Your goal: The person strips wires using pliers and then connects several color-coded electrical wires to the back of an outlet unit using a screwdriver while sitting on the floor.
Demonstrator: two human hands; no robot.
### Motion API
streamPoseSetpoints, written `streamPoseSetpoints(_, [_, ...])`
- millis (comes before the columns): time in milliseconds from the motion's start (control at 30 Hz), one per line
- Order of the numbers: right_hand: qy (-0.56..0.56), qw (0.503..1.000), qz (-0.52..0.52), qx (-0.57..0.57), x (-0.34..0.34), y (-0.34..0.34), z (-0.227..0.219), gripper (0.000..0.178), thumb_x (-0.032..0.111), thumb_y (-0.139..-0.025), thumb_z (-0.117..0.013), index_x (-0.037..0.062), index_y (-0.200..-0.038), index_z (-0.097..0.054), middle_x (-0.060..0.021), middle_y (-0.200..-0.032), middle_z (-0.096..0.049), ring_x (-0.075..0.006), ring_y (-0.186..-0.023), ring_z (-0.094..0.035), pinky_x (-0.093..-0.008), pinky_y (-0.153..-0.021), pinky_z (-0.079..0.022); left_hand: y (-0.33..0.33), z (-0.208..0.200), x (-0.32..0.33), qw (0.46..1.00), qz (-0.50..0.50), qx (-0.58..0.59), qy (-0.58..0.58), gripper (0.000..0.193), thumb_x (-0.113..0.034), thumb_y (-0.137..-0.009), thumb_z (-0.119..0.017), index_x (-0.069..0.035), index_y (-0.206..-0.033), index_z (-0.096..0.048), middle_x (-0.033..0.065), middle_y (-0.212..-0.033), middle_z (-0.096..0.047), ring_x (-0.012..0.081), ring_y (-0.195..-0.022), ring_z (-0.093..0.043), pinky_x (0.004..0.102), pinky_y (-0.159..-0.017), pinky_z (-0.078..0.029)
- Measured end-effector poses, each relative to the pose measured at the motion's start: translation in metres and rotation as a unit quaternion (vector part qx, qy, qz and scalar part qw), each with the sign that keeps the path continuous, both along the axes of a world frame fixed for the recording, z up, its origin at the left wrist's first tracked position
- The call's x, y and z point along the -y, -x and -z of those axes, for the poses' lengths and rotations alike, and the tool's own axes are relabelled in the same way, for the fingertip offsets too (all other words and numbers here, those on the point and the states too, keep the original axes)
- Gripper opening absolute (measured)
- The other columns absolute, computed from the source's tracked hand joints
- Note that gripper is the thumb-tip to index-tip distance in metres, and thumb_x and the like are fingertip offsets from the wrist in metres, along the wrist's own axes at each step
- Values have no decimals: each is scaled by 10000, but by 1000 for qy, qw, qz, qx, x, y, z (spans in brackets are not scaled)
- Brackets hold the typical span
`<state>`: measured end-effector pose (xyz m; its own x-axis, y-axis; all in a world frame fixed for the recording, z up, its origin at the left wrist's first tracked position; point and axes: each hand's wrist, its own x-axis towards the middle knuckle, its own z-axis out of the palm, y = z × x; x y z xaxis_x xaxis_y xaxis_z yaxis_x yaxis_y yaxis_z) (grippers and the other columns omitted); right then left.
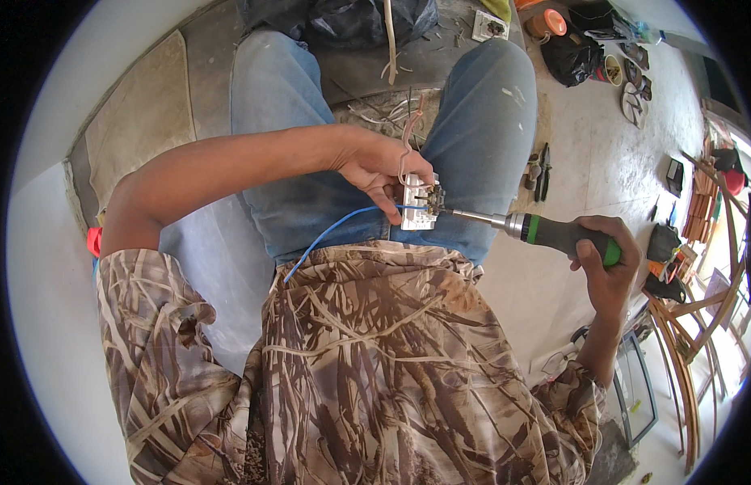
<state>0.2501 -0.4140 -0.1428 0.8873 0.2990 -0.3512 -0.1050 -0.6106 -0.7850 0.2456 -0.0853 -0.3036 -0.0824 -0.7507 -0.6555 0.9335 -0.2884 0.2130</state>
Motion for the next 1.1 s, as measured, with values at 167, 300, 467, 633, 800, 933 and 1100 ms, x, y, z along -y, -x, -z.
streamPoseSetpoints(167, [-9,999,22,-32,-4,-1,2,217,95,-867,-718,-43,-1021,-651,-97,-860,-659,-124,-633,-629,-228,-520,-501,1,-3,0,1000,4,14,-9,351,-318,-973,-488,-24,-1106,-627,80,-928,-704,140,-728,-699,265,-614,-628])
streamPoseSetpoints(300, [-2,998,34,-48,-8,0,1,184,66,-878,-679,-47,-1019,-641,-92,-819,-644,-119,-612,-621,-229,-508,-494,1,-6,1,1000,8,19,-16,364,-317,-971,-475,-19,-1114,-628,101,-953,-709,166,-737,-704,255,-610,-605])
streamPoseSetpoints(467, [6,996,44,-74,-15,-10,4,187,139,-927,-653,-34,-992,-626,-69,-753,-615,-103,-557,-592,-217,-470,-461,4,-7,2,999,11,39,-29,389,-334,-965,-467,-19,-1125,-629,121,-979,-715,192,-748,-710,257,-614,-581])
streamPoseSetpoints(633, [8,992,62,-106,-20,-22,8,284,246,-948,-661,-19,-1033,-606,-56,-735,-597,-101,-544,-580,-215,-464,-454,6,1,2,1000,-6,18,0,348,-310,-971,-503,-14,-1124,-603,142,-1007,-690,238,-868,-702,347,-766,-608])
streamPoseSetpoints(800, [-60,998,-24,-9,-40,-21,-1,355,222,-918,-689,-10,-1163,-579,-56,-846,-604,-136,-714,-623,-262,-616,-505,10,6,0,1000,-10,23,-15,340,-298,-980,-486,-17,-1146,-585,132,-1015,-684,237,-908,-703,327,-780,-623])
streamPoseSetpoints(933, [-12,981,-182,73,-28,-22,-5,432,143,-854,-722,-12,-1232,-580,-80,-899,-606,-176,-806,-625,-287,-714,-504,12,6,-4,999,6,45,-9,358,-289,-982,-460,-14,-1179,-578,125,-1035,-688,221,-882,-707,289,-738,-618])
streamPoseSetpoints(1100, [104,969,-207,80,-39,-20,-23,394,86,-799,-732,-23,-1168,-649,-123,-890,-614,-229,-773,-637,-319,-690,-502,15,1,-2,998,-6,47,-27,377,-280,-985,-441,2,-1199,-572,152,-1097,-675,218,-933,-693,309,-787,-606])
